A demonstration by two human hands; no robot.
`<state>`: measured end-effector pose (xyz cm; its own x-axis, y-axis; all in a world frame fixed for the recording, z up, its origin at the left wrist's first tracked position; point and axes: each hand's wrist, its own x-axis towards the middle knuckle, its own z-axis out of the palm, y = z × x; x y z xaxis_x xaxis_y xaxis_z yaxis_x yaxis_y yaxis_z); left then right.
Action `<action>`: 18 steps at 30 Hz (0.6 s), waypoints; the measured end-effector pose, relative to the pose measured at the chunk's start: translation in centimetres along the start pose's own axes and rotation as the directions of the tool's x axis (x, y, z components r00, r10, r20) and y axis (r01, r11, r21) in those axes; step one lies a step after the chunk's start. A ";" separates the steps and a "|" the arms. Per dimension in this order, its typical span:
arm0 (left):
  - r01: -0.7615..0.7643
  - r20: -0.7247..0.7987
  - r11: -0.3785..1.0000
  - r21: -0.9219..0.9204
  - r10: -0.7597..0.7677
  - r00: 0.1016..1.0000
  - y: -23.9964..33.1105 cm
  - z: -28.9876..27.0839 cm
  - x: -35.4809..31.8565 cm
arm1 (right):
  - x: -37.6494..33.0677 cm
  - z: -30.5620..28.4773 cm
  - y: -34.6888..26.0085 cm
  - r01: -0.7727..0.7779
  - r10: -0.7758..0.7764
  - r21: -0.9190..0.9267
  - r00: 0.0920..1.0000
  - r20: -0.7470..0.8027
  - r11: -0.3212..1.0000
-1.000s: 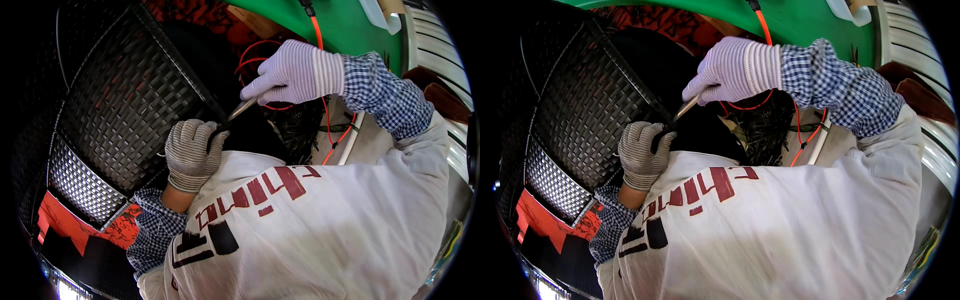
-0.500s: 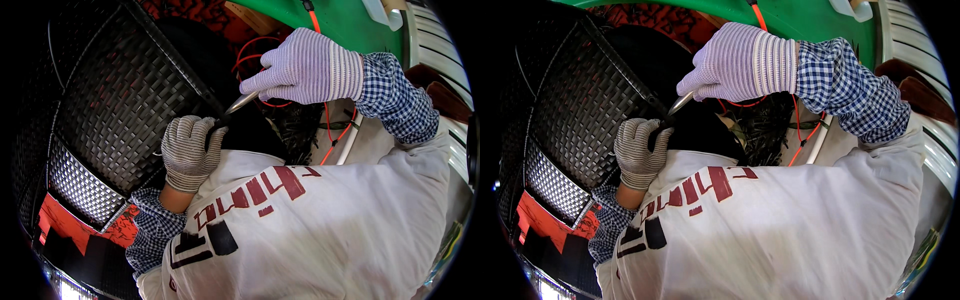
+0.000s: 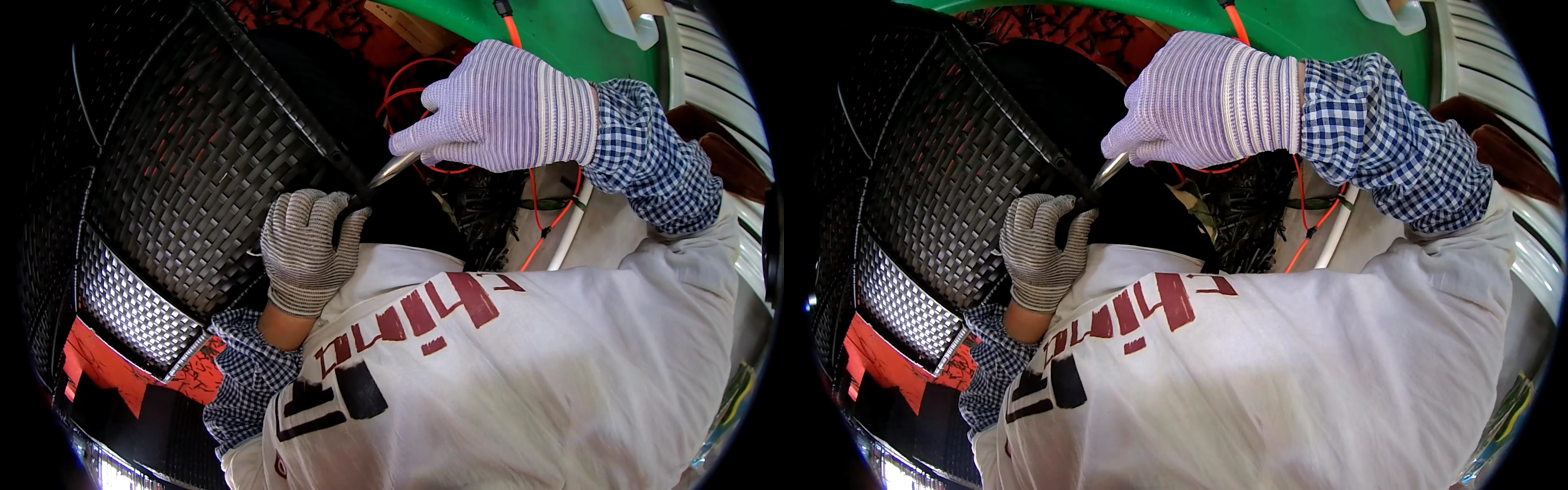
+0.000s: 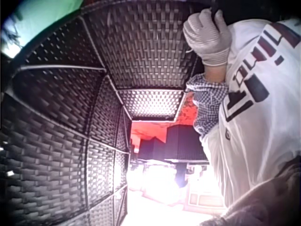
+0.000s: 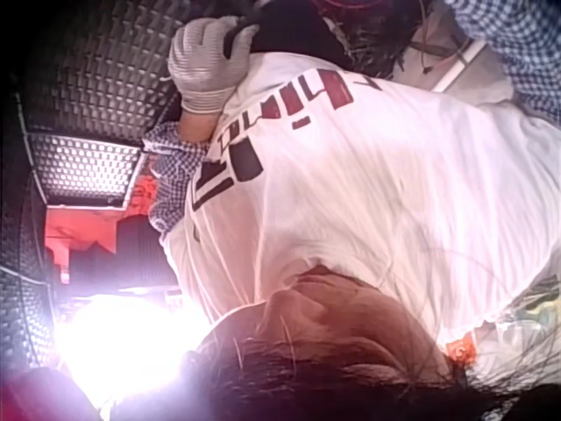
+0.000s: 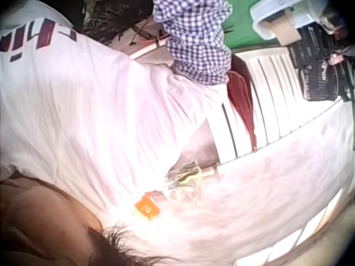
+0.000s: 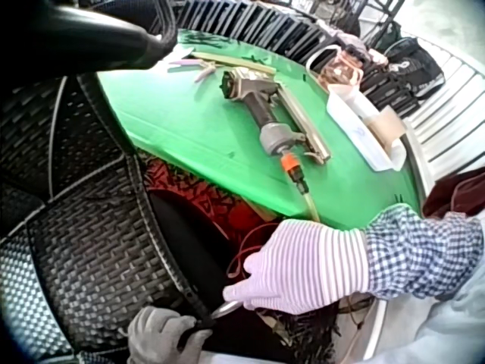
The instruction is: The person attaches wicker panels to a frame using a staple gun and pliers, then uses a hammer to secure parts of the assembly.
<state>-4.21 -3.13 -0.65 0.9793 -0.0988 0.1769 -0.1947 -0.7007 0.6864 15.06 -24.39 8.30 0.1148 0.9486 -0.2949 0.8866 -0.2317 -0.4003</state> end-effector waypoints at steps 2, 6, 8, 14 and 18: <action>-0.002 0.006 1.000 0.004 0.002 1.000 0.0 0.0 0.0 | 0.1 -0.3 -0.2 -0.014 0.015 -0.013 1.000 0.026 1.000; -0.012 -0.001 1.000 -0.010 0.012 1.000 0.0 0.0 0.1 | 0.0 -0.6 -0.4 -0.023 0.024 -0.020 0.998 0.052 1.000; -0.013 -0.008 1.000 -0.007 0.013 1.000 -0.1 0.1 0.1 | 0.1 -0.6 -0.5 -0.015 0.018 -0.043 0.998 0.066 0.999; -0.008 0.002 1.000 -0.010 0.008 1.000 -0.1 0.1 0.1 | 0.2 -1.1 -1.1 -0.021 0.036 -0.113 0.990 0.136 0.993; -0.009 0.007 1.000 -0.014 0.009 1.000 -0.1 0.1 0.1 | 0.3 -1.6 -2.3 -0.048 0.094 -0.214 0.974 0.207 0.976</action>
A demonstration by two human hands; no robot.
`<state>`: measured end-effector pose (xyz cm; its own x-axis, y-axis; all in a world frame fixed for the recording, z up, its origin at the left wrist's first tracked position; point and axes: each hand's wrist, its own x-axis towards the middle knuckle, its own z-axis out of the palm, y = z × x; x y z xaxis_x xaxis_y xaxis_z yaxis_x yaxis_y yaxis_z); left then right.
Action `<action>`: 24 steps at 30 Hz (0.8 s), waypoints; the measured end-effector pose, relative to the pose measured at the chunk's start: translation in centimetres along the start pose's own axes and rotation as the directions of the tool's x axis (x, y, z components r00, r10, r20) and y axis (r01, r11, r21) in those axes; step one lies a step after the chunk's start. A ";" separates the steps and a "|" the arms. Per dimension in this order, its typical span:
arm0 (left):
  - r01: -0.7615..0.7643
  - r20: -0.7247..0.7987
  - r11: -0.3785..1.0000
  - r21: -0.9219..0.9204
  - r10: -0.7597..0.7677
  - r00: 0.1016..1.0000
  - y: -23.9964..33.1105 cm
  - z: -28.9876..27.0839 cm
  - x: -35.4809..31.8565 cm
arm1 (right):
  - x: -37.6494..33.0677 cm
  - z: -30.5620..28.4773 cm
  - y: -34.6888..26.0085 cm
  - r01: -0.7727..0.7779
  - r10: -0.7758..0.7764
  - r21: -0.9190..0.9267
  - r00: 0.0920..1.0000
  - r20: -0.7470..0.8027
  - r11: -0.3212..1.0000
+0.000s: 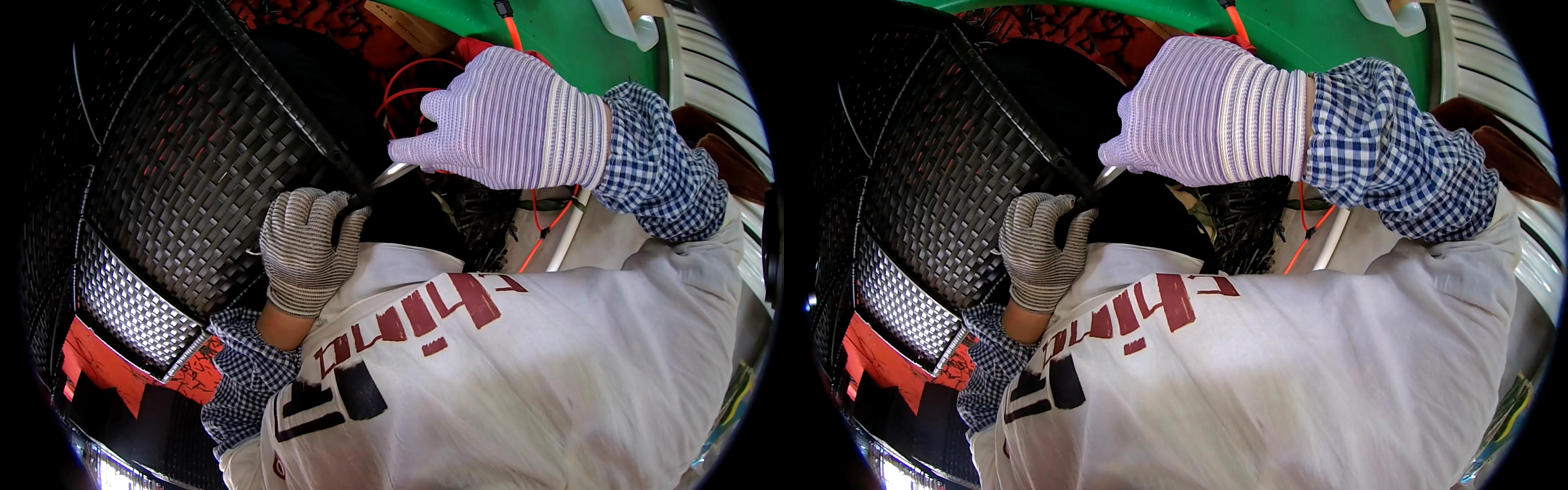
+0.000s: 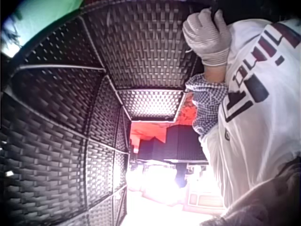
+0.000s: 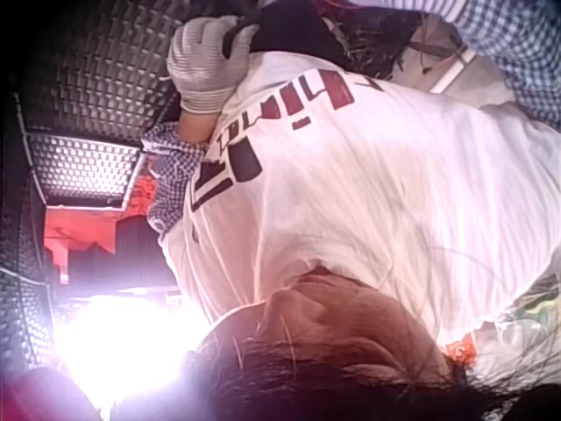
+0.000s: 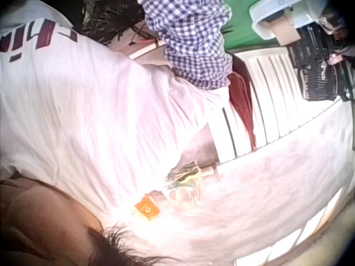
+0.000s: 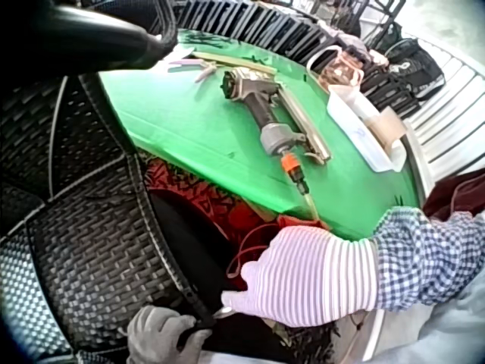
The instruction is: The person attaches wicker panels to a frame using a staple gun and pliers, then uses a hammer to secure parts of the assembly.
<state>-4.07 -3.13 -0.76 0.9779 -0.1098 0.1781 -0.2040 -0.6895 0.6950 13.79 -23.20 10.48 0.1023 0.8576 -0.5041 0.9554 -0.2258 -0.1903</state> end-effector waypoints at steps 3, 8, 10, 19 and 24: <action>0.005 -0.006 1.000 0.006 -0.005 1.000 0.0 -0.1 -0.1 | 0.0 0.5 -0.2 0.013 -0.013 -0.031 1.000 -0.005 0.999; 0.018 -0.004 1.000 0.002 -0.018 1.000 0.0 -0.1 -0.1 | -0.1 0.5 -0.8 -0.057 0.057 0.022 0.998 0.006 0.998; -0.009 -0.019 1.000 -0.004 0.009 1.000 0.0 0.0 0.0 | -0.2 0.7 -0.7 -0.069 0.069 0.024 0.998 0.001 0.997; -0.010 0.003 1.000 0.011 0.010 1.000 -0.3 0.1 -0.9 | 1.2 3.1 1.3 -0.006 0.002 0.291 1.000 0.012 0.957; 0.010 -0.006 1.000 0.002 -0.010 1.000 -0.3 0.4 -1.3 | 1.5 2.5 0.2 -0.037 0.030 0.255 0.999 0.029 0.966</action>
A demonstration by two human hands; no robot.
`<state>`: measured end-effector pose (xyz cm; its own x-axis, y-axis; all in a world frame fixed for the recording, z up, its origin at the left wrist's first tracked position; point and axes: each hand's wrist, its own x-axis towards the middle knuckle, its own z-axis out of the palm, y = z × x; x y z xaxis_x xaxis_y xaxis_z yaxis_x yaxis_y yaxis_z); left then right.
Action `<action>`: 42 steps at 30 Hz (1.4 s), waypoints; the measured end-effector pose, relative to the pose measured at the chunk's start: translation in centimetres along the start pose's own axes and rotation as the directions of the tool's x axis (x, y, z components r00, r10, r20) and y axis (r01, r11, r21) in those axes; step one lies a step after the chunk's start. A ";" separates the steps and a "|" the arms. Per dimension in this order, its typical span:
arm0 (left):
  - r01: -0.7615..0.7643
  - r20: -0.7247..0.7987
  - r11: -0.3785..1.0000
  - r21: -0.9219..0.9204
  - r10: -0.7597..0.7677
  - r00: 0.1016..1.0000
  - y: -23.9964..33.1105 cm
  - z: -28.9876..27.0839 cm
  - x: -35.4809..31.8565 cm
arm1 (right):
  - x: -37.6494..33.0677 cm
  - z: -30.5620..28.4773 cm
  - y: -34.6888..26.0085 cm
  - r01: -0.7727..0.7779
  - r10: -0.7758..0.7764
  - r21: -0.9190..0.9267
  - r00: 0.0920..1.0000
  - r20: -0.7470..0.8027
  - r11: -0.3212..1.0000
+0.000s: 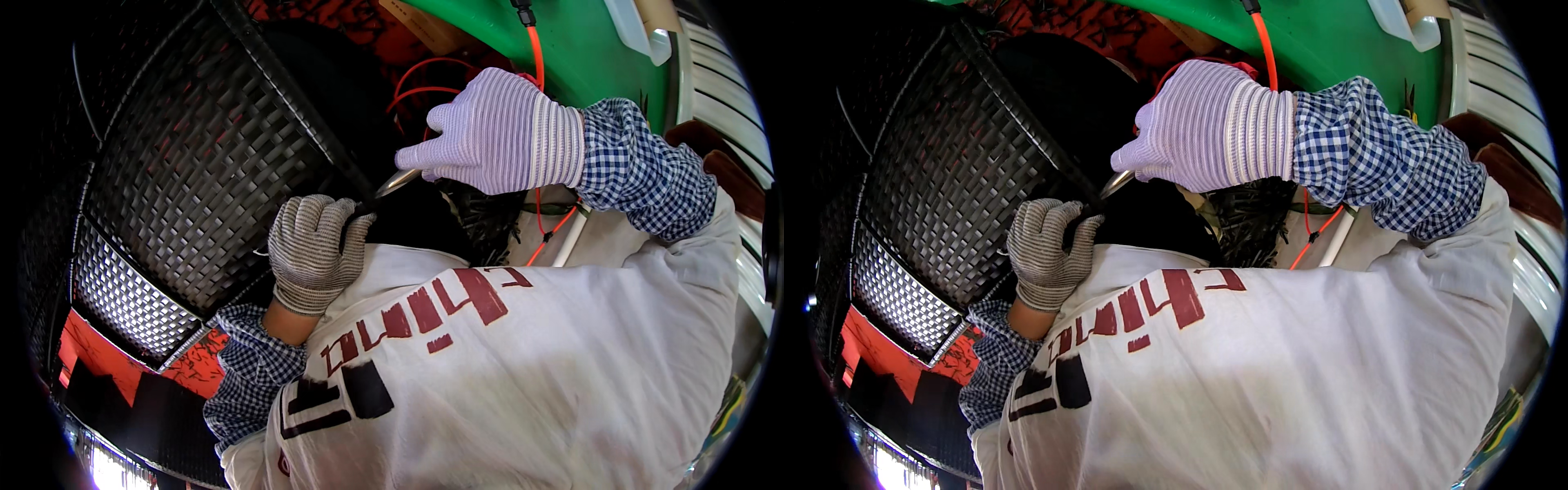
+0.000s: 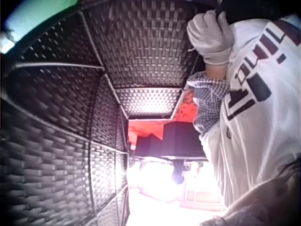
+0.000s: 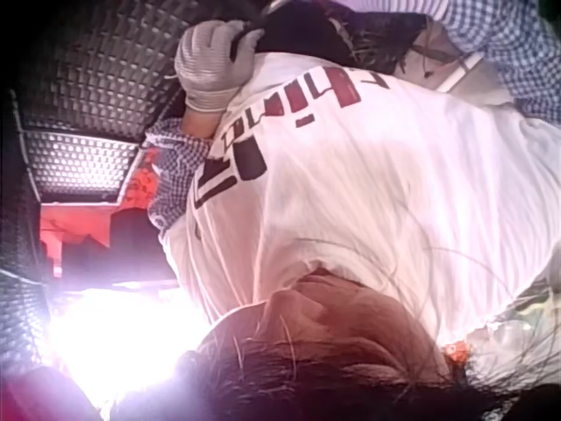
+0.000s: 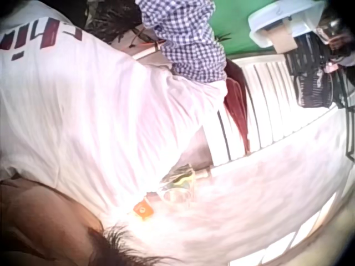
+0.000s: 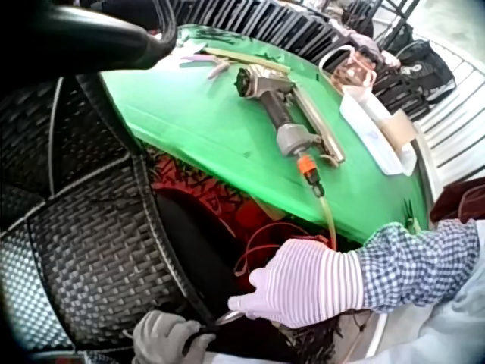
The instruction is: The person attaches wicker panels to a frame using a staple gun and pliers, then uses a hammer to secure parts of the assembly.
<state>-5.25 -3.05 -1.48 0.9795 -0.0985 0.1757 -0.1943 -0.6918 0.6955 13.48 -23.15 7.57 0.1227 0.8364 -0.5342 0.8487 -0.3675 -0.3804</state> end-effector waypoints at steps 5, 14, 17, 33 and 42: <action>-0.012 -0.005 1.000 -0.007 0.012 1.000 -0.2 0.1 -0.3 | 0.3 1.4 0.8 0.110 -0.105 0.022 0.984 -0.143 0.994; -0.016 0.003 1.000 0.004 0.016 1.000 -0.2 0.0 -0.5 | 2.4 -0.2 1.7 0.268 -0.277 -0.179 0.961 -0.024 0.947; -0.025 0.004 1.000 0.017 0.025 1.000 -0.1 -0.1 -0.2 | 1.6 1.6 2.5 0.216 -0.208 0.043 0.966 -0.152 0.975; -0.044 -0.049 0.998 -0.042 0.041 0.998 0.6 -0.7 1.2 | -4.7 1.6 -0.3 -0.256 0.309 0.184 0.869 -0.387 0.949; 0.053 -0.199 0.967 -0.250 -0.105 0.974 0.4 -0.7 1.6 | -6.0 5.6 -6.4 -0.263 0.420 0.433 0.850 -0.319 0.862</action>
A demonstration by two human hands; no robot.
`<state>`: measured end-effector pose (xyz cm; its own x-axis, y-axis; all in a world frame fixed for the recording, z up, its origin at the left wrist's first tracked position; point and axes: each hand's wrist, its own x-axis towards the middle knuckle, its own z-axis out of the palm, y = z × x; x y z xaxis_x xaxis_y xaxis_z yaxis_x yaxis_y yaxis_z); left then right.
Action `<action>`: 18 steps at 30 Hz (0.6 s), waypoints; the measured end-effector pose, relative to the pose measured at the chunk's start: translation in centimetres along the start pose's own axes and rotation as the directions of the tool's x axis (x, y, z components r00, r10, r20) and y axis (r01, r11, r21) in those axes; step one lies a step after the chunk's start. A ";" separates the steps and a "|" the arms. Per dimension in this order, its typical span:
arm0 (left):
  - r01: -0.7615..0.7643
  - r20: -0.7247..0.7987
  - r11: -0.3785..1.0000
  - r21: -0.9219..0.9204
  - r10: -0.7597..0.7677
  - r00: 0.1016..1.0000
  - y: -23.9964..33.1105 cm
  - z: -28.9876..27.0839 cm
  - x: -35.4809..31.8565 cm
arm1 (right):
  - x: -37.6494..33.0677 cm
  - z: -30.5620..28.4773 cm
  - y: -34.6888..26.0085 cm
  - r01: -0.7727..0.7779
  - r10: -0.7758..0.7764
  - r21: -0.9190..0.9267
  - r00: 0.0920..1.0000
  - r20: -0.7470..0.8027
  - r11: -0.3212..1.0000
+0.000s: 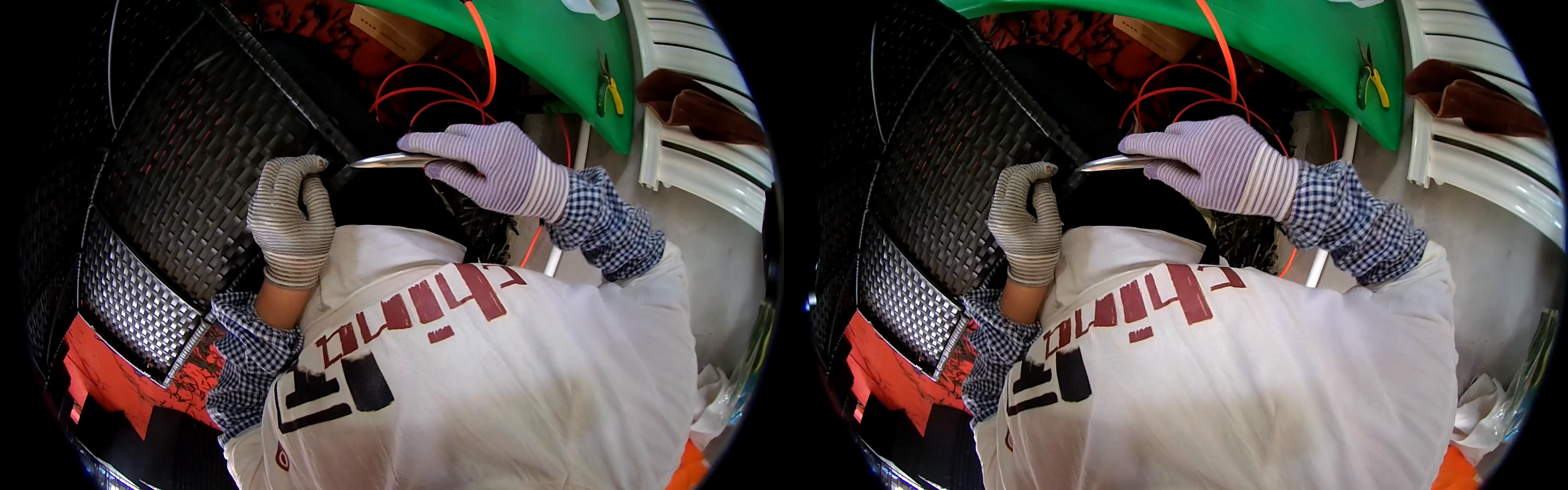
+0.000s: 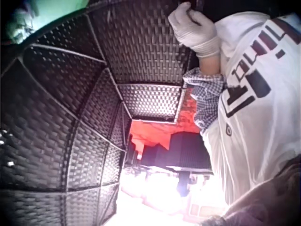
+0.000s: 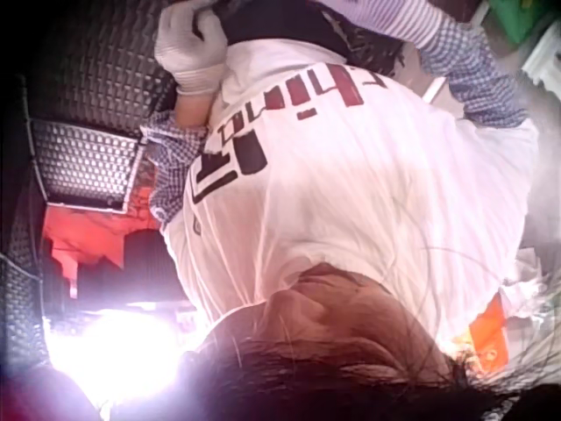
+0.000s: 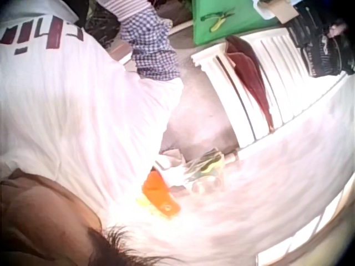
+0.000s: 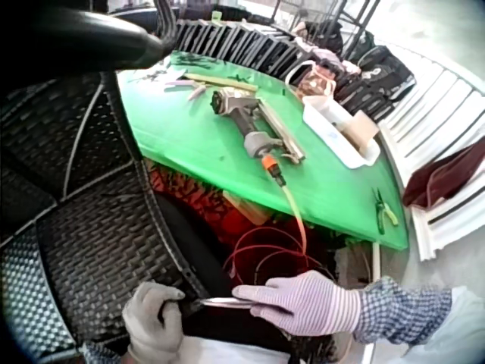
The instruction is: The person attaches wicker panels to a frame using a staple gun and pliers, then uses a hammer to secure parts of the assembly.
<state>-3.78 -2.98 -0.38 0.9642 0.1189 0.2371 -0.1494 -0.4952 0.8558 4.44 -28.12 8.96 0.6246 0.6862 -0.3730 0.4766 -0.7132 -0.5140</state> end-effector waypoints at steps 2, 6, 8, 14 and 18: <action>0.020 -0.061 0.999 -0.031 -0.022 0.998 0.1 0.0 0.0 | -0.6 1.6 -0.3 -0.001 0.006 0.068 0.997 -0.080 0.998; 0.123 -0.100 0.977 -0.175 -0.142 0.985 -1.4 0.4 -0.3 | -1.7 4.1 -0.3 -0.030 0.058 0.146 0.980 -0.190 0.989; 0.201 -0.103 0.935 -0.292 -0.240 0.965 -0.8 0.3 -0.1 | -2.0 4.6 -0.5 -0.052 0.080 0.131 0.974 -0.214 0.990; 0.351 -0.069 0.784 -0.513 -0.445 0.893 -0.7 -0.2 0.4 | -2.5 5.5 -1.6 -0.063 0.086 0.092 0.958 -0.274 0.994; 0.336 -0.085 0.780 -0.528 -0.442 0.893 -0.6 -0.2 0.3 | -2.4 5.5 -1.8 -0.085 0.096 0.052 0.958 -0.271 0.995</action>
<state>-3.44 -2.47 -0.76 0.9084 0.3981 -0.1276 0.0918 0.1079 0.9899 -1.32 -27.71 6.51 0.8116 0.5501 -0.1967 0.3893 -0.7603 -0.5200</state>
